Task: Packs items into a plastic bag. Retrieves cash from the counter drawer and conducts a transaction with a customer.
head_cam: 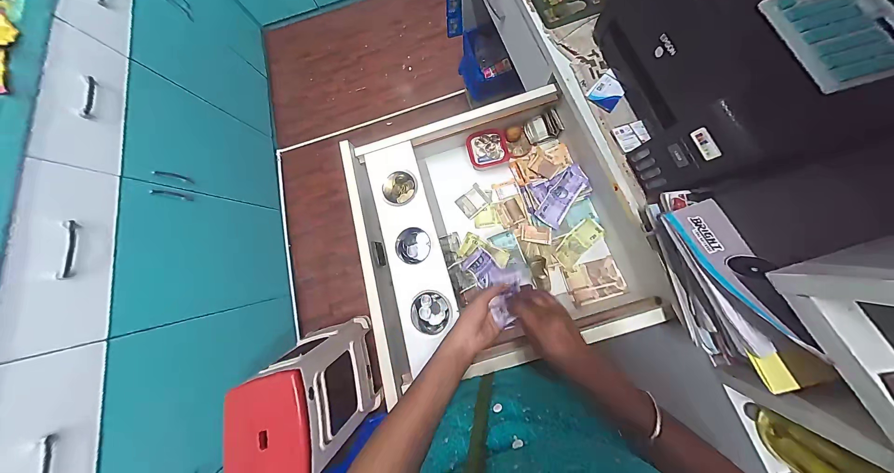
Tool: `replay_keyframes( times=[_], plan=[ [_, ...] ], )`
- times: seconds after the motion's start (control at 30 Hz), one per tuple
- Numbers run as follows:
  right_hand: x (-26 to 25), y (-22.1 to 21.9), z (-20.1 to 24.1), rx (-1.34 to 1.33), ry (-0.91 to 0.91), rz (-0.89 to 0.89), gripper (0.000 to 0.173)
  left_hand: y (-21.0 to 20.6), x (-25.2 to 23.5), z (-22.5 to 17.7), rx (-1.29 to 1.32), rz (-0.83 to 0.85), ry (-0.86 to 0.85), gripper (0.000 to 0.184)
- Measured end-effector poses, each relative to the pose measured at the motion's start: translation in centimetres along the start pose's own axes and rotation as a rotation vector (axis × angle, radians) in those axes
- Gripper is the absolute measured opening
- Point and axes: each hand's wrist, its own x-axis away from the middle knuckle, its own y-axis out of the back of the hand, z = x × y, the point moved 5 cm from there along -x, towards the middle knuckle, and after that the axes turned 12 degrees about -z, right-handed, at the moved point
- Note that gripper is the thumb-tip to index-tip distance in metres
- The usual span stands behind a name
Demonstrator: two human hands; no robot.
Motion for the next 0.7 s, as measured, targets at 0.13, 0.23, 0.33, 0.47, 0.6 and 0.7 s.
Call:
replay_keyframes(
  times=[0.13, 0.23, 0.33, 0.47, 0.6, 0.7],
  plan=[
    [1.4, -1.3, 1.5, -0.25, 0.113, 0.107, 0.016, 1.5, -0.4, -0.8, 0.189, -0.043, 0.002, 0.032],
    [-0.3, -1.3, -1.1, -0.518, -0.236, 0.223, 0.025, 3.6, 0.9, -2.1, 0.195, -0.241, -0.136, 0.032],
    [-3.7, -2.9, -7.1, -0.194, -0.516, 0.229, 0.031, 6.6, 4.6, -4.7, -0.003, -0.434, -0.36, 0.036],
    [-7.2, -7.7, -13.9, 0.053, -0.589, 0.408, 0.045, 13.7, 11.1, -7.4, -0.477, -0.62, -0.742, 0.041],
    [-10.2, -5.1, -14.4, -0.082, -0.674, 0.3, 0.025, 22.9, 13.9, -5.3, -0.621, -0.661, -0.472, 0.039],
    [-9.8, -0.6, -14.1, -0.309, -0.717, 0.093, 0.024, 26.9, 12.7, -0.8, -0.446, -0.505, -0.167, 0.032]
  ],
)
